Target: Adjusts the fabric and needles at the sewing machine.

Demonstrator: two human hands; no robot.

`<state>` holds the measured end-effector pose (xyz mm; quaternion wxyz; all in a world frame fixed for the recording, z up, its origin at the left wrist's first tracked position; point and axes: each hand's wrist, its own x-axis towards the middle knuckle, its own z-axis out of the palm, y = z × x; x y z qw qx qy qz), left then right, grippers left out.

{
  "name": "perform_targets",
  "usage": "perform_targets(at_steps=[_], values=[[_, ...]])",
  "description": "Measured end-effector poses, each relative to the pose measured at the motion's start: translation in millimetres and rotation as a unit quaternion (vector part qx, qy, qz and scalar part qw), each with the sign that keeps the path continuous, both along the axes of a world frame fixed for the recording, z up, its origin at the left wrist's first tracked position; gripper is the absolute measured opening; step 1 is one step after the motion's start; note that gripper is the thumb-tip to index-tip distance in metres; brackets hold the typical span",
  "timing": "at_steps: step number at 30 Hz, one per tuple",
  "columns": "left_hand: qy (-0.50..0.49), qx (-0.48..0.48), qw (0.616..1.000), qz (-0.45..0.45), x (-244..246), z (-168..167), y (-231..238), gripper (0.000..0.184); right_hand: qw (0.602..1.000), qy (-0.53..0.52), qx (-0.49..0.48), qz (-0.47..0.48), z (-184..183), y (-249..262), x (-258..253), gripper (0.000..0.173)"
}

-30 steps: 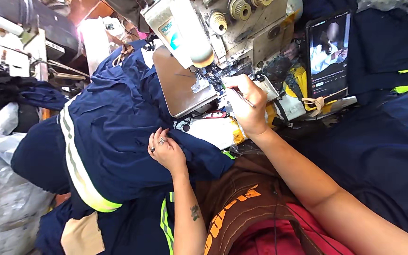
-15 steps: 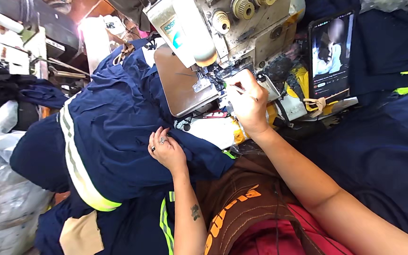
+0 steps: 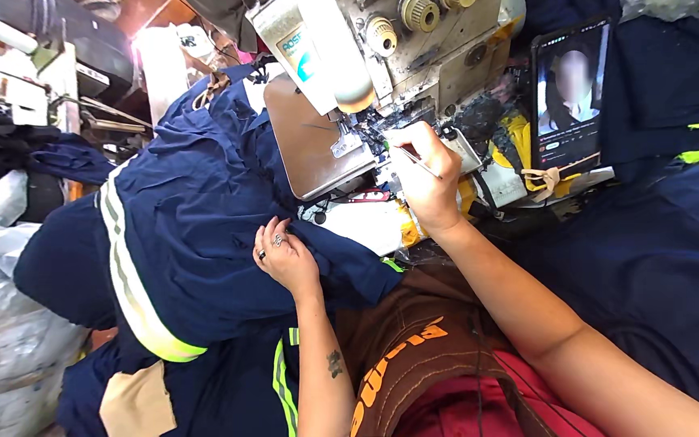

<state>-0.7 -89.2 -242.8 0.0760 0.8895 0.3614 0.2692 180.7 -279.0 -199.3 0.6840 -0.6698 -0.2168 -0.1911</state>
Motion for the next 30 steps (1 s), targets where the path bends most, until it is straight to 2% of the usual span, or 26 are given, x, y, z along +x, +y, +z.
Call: perform_targets(at_steps=[18, 24, 30], values=[[0.001, -0.004, 1.0, 0.002, 0.7, 1.5, -1.1, 0.038, 1.0, -0.01, 0.006, -0.017, 2.7, 2.5, 0.0, 0.008], [-0.004, -0.003, 1.0, 0.006, 1.1, 0.5, -0.9, 0.038, 1.0, 0.015, 0.006, 0.013, 3.0, -0.4, -0.2, 0.009], [-0.005, 0.002, 1.0, 0.005, 1.0, -0.8, 0.1, 0.038, 0.999, -0.032, -0.015, 0.002, 0.1, -5.4, -1.9, 0.012]])
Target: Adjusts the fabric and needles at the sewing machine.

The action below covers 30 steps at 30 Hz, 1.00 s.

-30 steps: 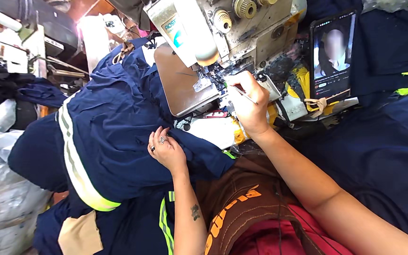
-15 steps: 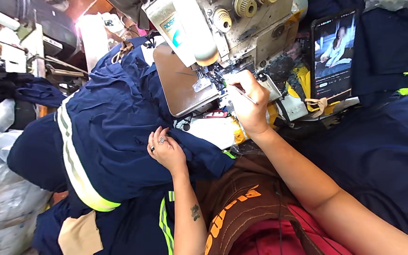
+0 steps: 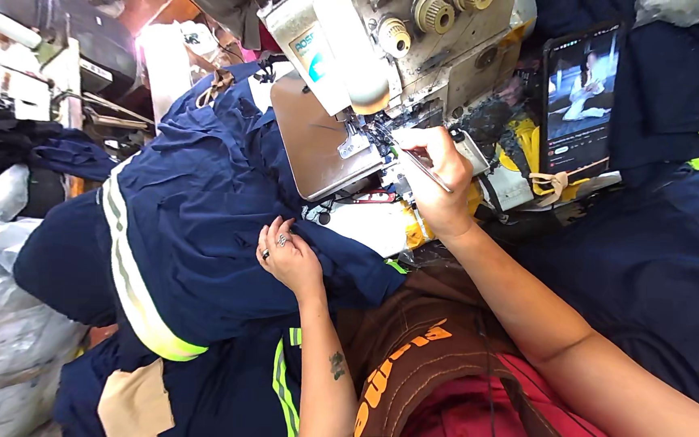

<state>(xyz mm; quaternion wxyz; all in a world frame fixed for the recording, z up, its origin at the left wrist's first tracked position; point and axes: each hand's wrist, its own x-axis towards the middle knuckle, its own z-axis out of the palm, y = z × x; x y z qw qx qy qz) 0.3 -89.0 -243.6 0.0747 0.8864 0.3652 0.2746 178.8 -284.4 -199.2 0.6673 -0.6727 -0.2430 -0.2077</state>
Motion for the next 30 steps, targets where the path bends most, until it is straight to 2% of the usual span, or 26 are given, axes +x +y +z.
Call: perform_targets(at_steps=[5, 10, 13, 15, 17, 19, 22, 24, 27, 30], values=[[-0.005, 0.002, 1.0, -0.002, -1, -1, 0, 0.038, 0.999, -0.034, -0.022, -0.011, 0, 2, 1, 0.012], [-0.013, 0.002, 1.0, -0.007, -3, -5, 2, 0.037, 0.999, -0.034, 0.04, 0.014, -1, -1, 1, 0.01], [-0.077, 0.003, 0.997, -0.022, -6, 5, -10, 0.033, 0.997, -0.016, 0.055, 0.054, 14, -25, -7, 0.012], [-0.139, 0.014, 0.988, -0.072, -4, 23, -34, 0.034, 0.994, -0.016, 0.049, 0.1, 31, -54, -22, 0.015], [-0.193, -0.008, 0.962, -0.193, 3, 47, -65, 0.037, 0.985, 0.002, 0.076, 0.152, 45, -79, -42, 0.02], [-0.217, -0.043, 0.918, -0.328, 11, 75, -94, 0.035, 0.969, 0.028, 0.105, 0.222, 54, -98, -66, 0.022], [-0.27, -0.076, 0.834, -0.475, 22, 100, -125, 0.016, 0.941, 0.052, 0.123, 0.311, 62, -119, -89, 0.021], [-0.289, -0.149, 0.799, -0.506, 17, 99, -129, 0.014, 0.937, 0.049, 0.11, 0.329, 67, -128, -91, 0.021], [-0.254, -0.301, 0.782, -0.484, -6, 77, -121, 0.024, 0.94, 0.043, 0.08, 0.329, 67, -138, -87, 0.022], [-0.171, -0.395, 0.797, -0.423, -39, 39, -109, 0.026, 0.949, 0.054, 0.067, 0.304, 62, -145, -79, 0.022]])
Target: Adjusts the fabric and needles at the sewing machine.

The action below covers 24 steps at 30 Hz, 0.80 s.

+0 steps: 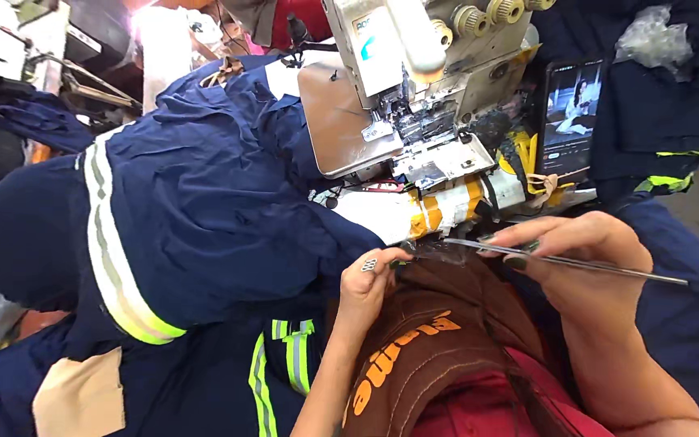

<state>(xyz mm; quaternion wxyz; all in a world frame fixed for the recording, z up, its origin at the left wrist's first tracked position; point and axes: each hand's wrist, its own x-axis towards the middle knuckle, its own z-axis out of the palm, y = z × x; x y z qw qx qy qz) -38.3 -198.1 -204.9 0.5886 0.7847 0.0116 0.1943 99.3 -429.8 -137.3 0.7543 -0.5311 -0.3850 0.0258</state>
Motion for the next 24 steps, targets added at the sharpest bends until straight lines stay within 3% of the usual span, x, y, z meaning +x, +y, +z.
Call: perform_targets(at_steps=[6, 9, 12, 18, 24], values=[[0.245, -0.109, 0.955, 0.13, -62, -60, 4, 0.024, 0.991, -0.055, -0.044, -0.117, 15, -13, 40, 0.024], [0.339, -0.038, 0.935, 0.099, -69, -66, 7, 0.027, 0.987, -0.066, -0.024, -0.145, 25, -20, 66, 0.021], [0.414, 0.06, 0.908, 0.009, -60, -62, 9, 0.026, 0.983, -0.083, -0.008, -0.164, 34, -16, 74, 0.021], [0.342, 0.181, 0.92, -0.058, -42, -43, 9, 0.023, 0.983, -0.12, -0.06, -0.128, 32, 9, 66, 0.02], [0.236, 0.291, 0.927, -0.001, -38, -24, 14, 0.017, 0.982, -0.054, -0.079, -0.163, 1, 52, 85, 0.021]])
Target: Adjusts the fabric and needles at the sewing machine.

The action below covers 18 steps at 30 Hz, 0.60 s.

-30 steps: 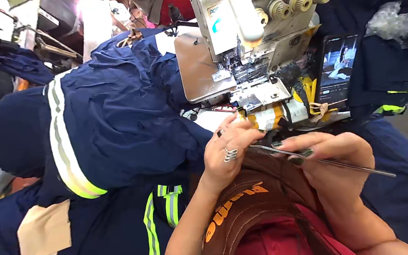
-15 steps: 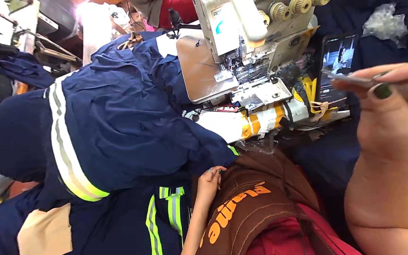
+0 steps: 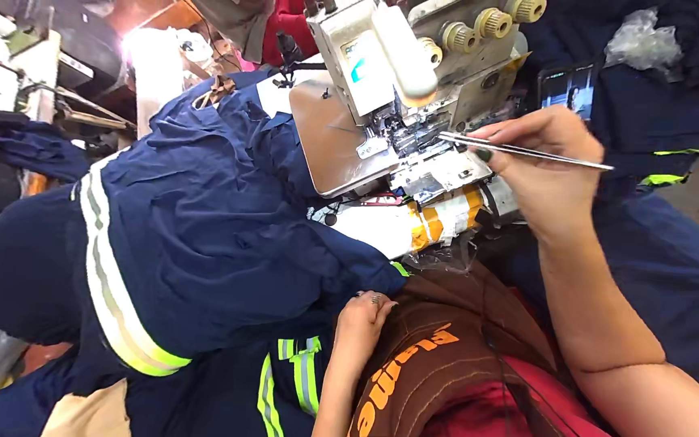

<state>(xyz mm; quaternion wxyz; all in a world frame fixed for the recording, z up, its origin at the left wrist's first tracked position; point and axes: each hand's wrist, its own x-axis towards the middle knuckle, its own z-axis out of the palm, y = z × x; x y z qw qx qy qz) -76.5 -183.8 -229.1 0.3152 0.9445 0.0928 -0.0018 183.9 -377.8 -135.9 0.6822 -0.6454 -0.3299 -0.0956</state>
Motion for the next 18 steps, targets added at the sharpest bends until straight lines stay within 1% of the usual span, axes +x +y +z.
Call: perform_targets(at_steps=[1, 2, 5, 7, 9, 12, 14, 16, 18], values=[[-0.036, 0.009, 0.999, 0.008, 1, 1, 1, 0.012, 1.0, 0.014, -0.001, -0.001, -4, 7, 2, 0.021], [-0.07, 0.014, 0.997, 0.017, 2, 3, 2, 0.01, 1.0, 0.027, 0.0, 0.001, -8, 14, 5, 0.021], [-0.146, 0.02, 0.987, 0.065, 5, 9, 4, 0.011, 0.998, 0.065, -0.01, -0.003, -18, 32, 12, 0.02], [-0.171, 0.022, 0.98, 0.095, 8, 11, 7, 0.01, 0.996, 0.082, -0.024, -0.016, -20, 39, 14, 0.019], [-0.179, 0.025, 0.977, 0.117, 11, 12, 9, 0.011, 0.996, 0.074, -0.054, -0.022, -22, 43, 15, 0.017], [-0.178, 0.034, 0.974, 0.138, 17, 13, 12, 0.011, 0.997, 0.006, -0.072, -0.027, -32, 54, 23, 0.012], [-0.18, 0.037, 0.972, 0.148, 21, 14, 10, 0.01, 0.988, -0.063, -0.135, -0.038, -35, 56, 23, 0.011], [-0.181, 0.037, 0.971, 0.152, 24, 14, 8, 0.01, 0.974, -0.125, -0.183, -0.037, -38, 57, 22, 0.013], [-0.187, 0.038, 0.97, 0.153, 28, 13, 6, 0.01, 0.961, -0.174, -0.211, -0.04, -42, 60, 23, 0.017]])
